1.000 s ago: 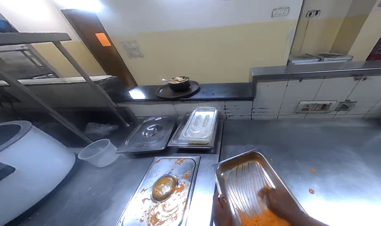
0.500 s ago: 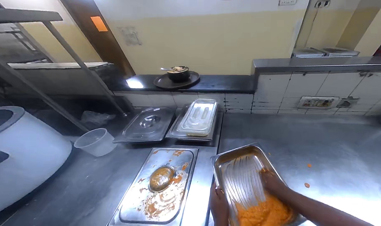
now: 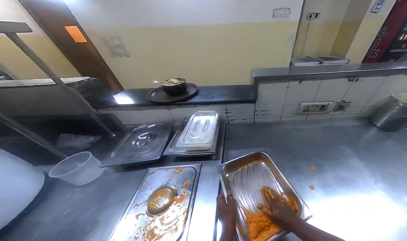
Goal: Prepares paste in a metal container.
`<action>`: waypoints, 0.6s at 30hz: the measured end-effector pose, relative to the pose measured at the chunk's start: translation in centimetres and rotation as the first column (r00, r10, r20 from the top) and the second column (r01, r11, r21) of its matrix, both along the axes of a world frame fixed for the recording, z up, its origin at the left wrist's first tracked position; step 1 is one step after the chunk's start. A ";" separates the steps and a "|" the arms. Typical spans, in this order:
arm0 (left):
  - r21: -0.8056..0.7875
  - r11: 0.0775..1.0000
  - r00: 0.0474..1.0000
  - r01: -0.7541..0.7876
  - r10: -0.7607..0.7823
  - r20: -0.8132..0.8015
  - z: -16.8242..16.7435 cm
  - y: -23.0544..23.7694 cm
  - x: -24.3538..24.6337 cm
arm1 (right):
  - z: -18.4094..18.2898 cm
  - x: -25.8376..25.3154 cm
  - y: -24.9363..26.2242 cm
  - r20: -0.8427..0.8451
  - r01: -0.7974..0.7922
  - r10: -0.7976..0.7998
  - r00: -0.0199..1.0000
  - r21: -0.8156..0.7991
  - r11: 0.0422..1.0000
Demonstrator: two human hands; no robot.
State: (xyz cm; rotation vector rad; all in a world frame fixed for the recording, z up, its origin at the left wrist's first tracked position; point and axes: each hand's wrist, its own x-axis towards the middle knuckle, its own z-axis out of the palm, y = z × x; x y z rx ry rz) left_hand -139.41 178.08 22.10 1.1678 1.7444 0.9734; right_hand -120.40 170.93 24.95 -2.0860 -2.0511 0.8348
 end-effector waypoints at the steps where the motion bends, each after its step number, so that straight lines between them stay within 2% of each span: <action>1: -0.012 1.000 1.000 0.001 -0.001 -0.004 -0.1 0.1 0.1 | -0.3 -0.1 0.1 0.015 -0.016 0.017 1.000 -0.030 0.999; 6: -0.014 1.000 1.000 -0.018 0.018 -0.009 0.1 0.1 0.3 | 0.8 0.1 -2.4 0.055 -0.072 0.083 0.995 -0.188 0.980; 12: -0.017 1.000 1.000 -0.018 0.018 -0.016 0.1 0.0 0.2 | 0.9 1.2 -9.7 0.077 -0.129 0.130 0.988 -0.022 0.991; 18: -0.012 1.000 1.000 -0.008 0.008 -0.005 0.3 0.0 0.2 | 4.4 2.3 -11.5 0.018 -0.136 0.140 0.990 -0.131 0.982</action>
